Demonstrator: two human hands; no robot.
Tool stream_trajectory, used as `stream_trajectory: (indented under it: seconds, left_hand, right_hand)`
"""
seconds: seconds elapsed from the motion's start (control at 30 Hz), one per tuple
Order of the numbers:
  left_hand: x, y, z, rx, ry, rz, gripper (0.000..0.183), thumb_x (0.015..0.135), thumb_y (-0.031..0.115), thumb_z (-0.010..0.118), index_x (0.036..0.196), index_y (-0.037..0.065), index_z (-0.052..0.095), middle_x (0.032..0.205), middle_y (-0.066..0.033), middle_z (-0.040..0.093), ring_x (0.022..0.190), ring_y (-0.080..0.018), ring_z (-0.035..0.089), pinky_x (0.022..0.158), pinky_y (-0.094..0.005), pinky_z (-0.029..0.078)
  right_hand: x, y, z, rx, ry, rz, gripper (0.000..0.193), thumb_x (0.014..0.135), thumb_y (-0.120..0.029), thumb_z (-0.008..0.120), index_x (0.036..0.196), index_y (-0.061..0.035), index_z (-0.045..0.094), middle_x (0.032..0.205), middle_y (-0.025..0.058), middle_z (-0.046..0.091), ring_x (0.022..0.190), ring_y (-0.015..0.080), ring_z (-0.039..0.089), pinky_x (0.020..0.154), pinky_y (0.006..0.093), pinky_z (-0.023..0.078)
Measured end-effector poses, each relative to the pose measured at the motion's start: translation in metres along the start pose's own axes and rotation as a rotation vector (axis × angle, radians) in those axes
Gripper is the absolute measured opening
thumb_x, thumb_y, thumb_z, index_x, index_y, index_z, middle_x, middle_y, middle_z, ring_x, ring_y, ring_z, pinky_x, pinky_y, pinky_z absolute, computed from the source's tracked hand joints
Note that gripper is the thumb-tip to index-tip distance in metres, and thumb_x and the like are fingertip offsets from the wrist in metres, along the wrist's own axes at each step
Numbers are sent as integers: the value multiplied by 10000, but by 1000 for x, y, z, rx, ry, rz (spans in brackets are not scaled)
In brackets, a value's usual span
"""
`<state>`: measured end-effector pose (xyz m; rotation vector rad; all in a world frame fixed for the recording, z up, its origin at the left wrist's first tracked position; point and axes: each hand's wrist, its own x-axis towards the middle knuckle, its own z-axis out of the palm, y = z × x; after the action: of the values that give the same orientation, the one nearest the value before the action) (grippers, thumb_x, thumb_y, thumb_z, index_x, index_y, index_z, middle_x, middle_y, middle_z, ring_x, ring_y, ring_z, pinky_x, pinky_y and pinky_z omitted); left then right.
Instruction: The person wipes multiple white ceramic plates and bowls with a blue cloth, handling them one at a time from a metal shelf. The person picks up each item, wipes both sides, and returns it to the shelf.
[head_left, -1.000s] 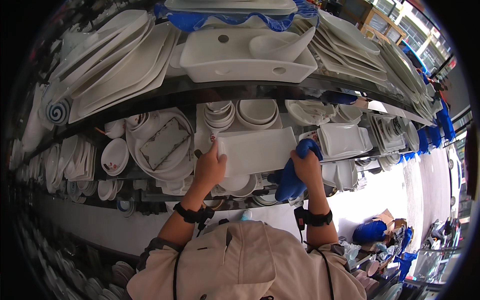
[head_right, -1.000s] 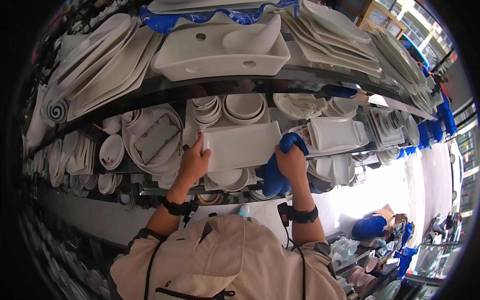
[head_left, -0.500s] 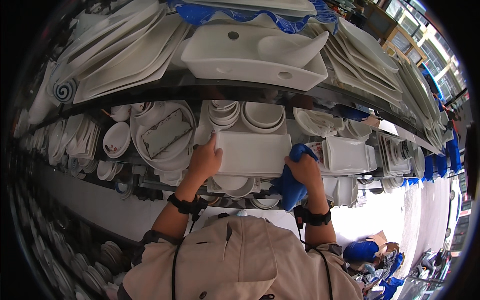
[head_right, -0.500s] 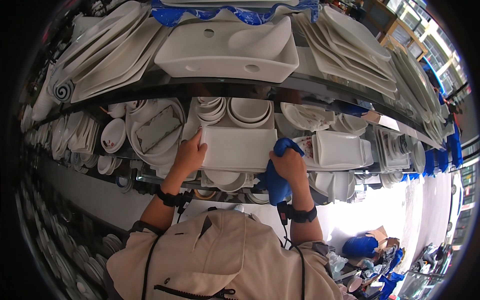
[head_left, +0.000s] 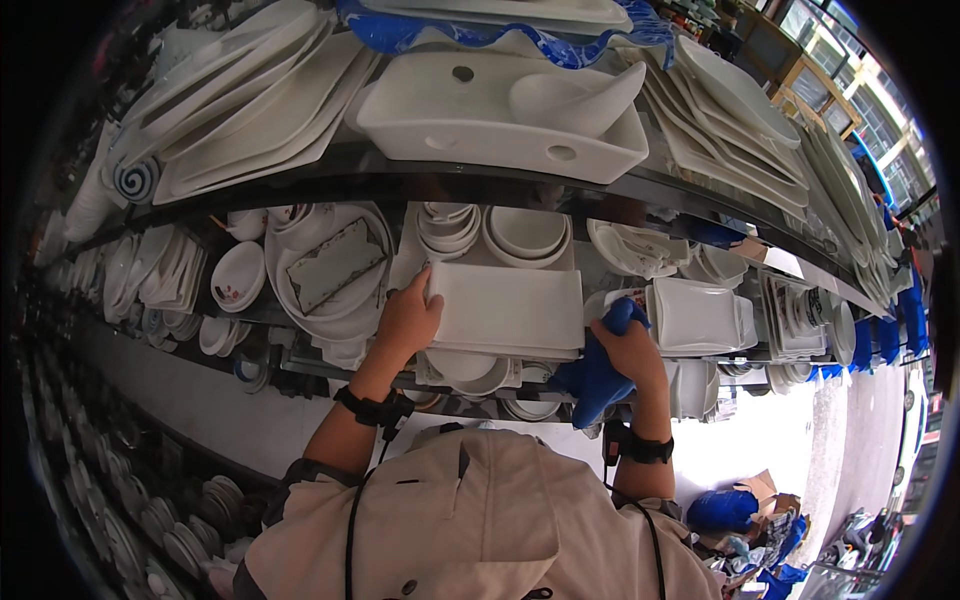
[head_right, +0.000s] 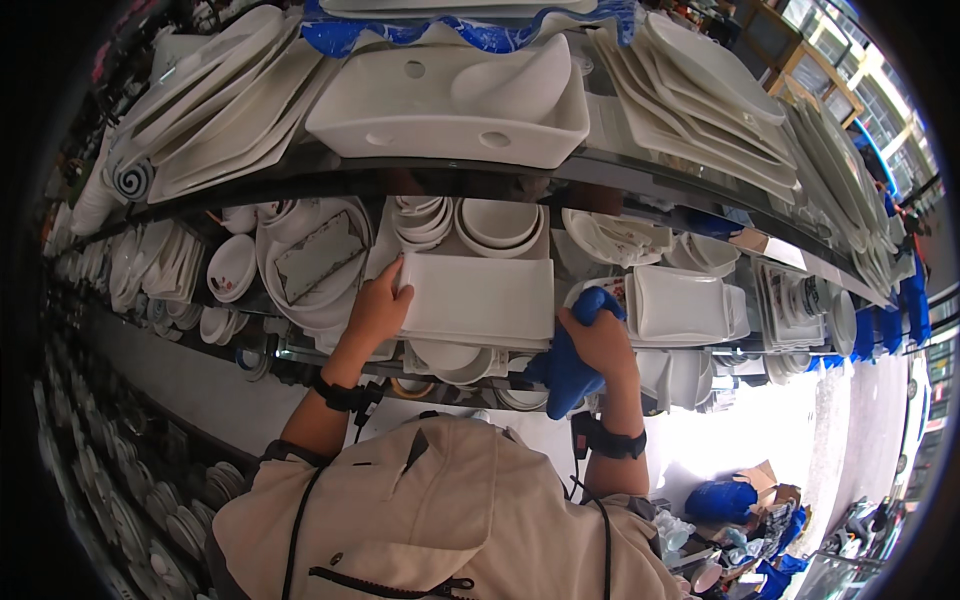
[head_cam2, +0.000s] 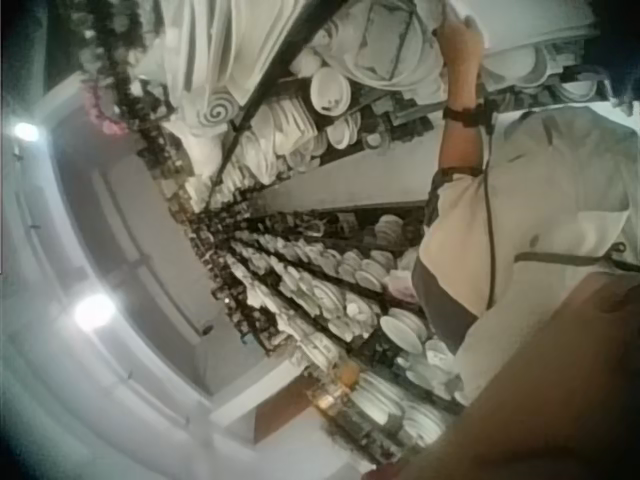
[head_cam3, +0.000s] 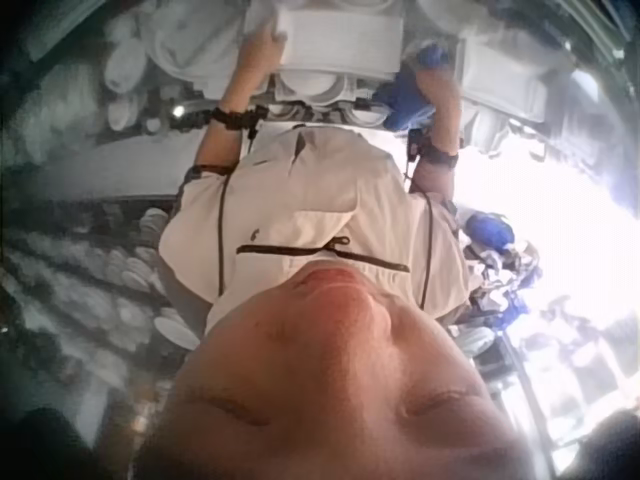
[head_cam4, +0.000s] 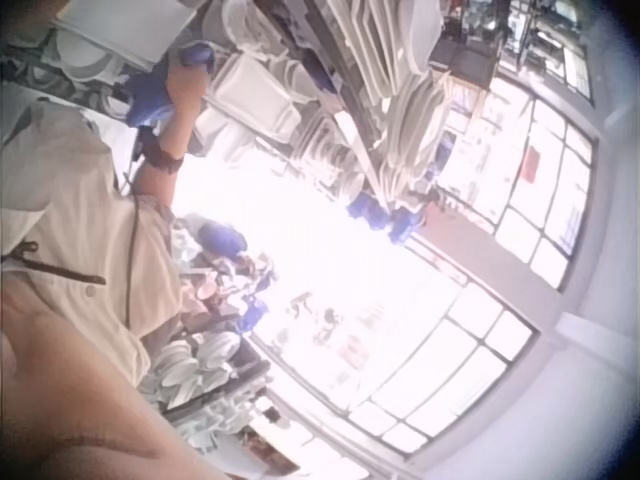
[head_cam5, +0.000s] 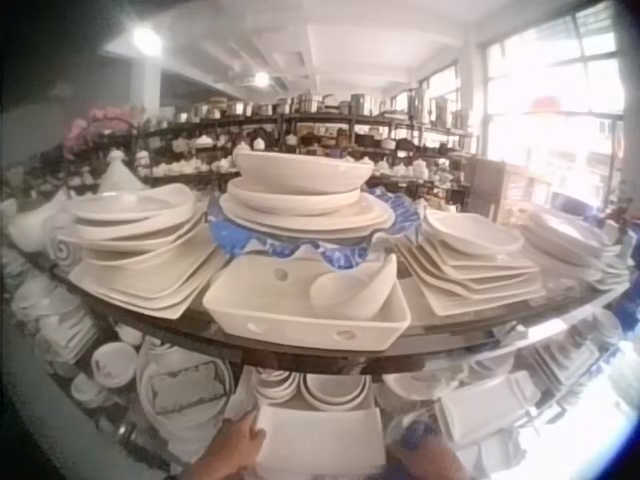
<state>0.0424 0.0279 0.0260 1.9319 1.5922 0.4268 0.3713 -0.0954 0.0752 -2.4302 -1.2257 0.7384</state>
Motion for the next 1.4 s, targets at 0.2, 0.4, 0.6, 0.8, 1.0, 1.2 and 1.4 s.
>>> stream_trajectory:
  seconds: [0.2, 0.4, 0.6, 0.8, 1.0, 1.2, 1.4]
  left_hand:
    - [-4, -4, -7, -69, 27, 24, 624, 896, 323, 651, 1433, 50, 489, 771, -118, 662, 721, -286, 653, 720, -402, 515]
    - [-12, -11, -15, -64, 108, 23, 619, 917, 392, 652, 1384, 8, 521, 659, -71, 626, 625, -242, 632, 633, -375, 498]
    - [-22, -43, -44, -183, 264, 1, 392, 919, 328, 653, 1151, 15, 606, 670, -94, 640, 667, -308, 654, 643, -416, 511]
    - [-27, -116, -78, 106, 507, 56, 389, 822, 255, 776, 1108, 59, 600, 896, -95, 651, 816, -264, 626, 710, -395, 499]
    - [-9, -180, -119, 200, 423, 260, 704, 721, 341, 849, 1283, 55, 537, 1327, -192, 496, 1264, -408, 443, 1042, -493, 403]
    - [15, -200, -147, 316, 152, 225, 978, 672, 487, 846, 1459, 68, 444, 1550, -260, 277, 1464, -478, 169, 1199, -546, 193]
    - [44, -220, -145, 378, 49, 331, 1050, 647, 565, 826, 1485, 87, 411, 1567, -273, 235, 1471, -481, 154, 1202, -570, 155]
  right_hand:
    - [-34, 24, -32, 610, -256, -150, 480, 877, -347, 757, 1141, 36, 639, 983, 115, 704, 933, 214, 662, 864, 354, 512]
    - [-57, 18, -24, 1040, -393, -285, 503, 853, -98, 736, 1299, 14, 533, 1151, 104, 651, 1072, 212, 607, 950, 371, 481]
    - [-60, -3, 2, 1092, -422, -358, 587, 783, -119, 767, 1305, 42, 551, 1188, 133, 665, 1102, 255, 622, 984, 387, 468]
    - [-72, -49, 23, 1162, -511, -421, 534, 801, -88, 794, 1270, 22, 564, 1138, 90, 672, 1059, 196, 613, 953, 351, 471]
    - [-89, -95, 55, 1115, -564, -419, 534, 814, -67, 779, 1286, 25, 548, 1153, 92, 668, 1071, 198, 611, 957, 349, 471]
    - [-109, -141, 97, 1138, -536, -395, 556, 825, -50, 765, 1318, 26, 520, 1162, 95, 663, 1095, 197, 600, 965, 352, 468]
    - [-129, -172, 135, 1111, -479, -350, 513, 836, -68, 766, 1293, 25, 552, 1160, 79, 661, 1092, 187, 593, 975, 353, 456]
